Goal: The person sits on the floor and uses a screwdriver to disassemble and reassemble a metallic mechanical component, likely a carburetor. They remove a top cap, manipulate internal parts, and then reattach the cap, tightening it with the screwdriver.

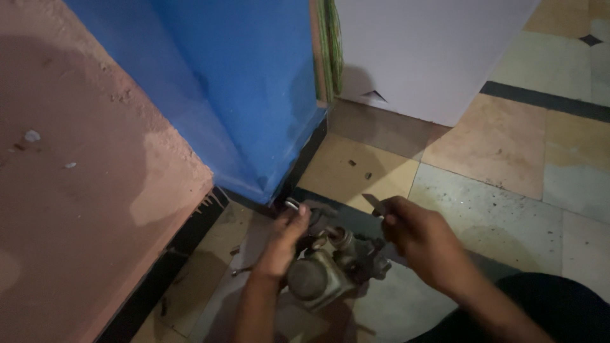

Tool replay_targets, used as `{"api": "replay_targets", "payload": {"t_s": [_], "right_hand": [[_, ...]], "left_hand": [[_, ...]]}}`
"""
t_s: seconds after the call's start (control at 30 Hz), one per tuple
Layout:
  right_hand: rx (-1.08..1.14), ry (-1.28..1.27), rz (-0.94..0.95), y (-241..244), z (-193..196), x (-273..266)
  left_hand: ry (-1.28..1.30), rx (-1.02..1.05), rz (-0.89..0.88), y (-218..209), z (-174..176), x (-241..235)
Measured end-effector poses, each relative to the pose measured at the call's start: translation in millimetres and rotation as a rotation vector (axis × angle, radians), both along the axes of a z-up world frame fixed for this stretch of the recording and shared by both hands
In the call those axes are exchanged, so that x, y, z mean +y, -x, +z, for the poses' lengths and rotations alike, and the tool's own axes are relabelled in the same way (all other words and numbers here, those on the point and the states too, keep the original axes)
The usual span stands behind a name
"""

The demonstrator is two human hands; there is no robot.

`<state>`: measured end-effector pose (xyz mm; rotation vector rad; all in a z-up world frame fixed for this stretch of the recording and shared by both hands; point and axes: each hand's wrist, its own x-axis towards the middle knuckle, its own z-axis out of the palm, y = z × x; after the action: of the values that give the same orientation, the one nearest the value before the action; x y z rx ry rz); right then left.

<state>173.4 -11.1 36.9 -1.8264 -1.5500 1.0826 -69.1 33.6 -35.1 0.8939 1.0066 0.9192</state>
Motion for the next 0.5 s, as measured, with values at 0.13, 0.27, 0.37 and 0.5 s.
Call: {"api": "replay_targets", "payload": {"t_s": [0.13,0.27,0.37,0.5], "right_hand": [[0.068,-0.060,-0.057,-6.3,2.2,1.3],[0.074,-0.145,-0.062,-9.9,4.6,3.8],[0.059,-0.162,-0.076,-9.5,7.8,3.1],[0.022,-0.122,-0.076,-7.7,11.4,2.0]], "left_hand": [[-0.012,0.005,-0.035,-4.6,-3.1,-2.5],[-0.113,-0.031,-0.041,-4.6,-7.3,-0.6],[-0.072,0.069,0.018,-3.2,-13.4,1.9],[0.177,0.340,0.161,-0.7,-18.7,2.0]]}}
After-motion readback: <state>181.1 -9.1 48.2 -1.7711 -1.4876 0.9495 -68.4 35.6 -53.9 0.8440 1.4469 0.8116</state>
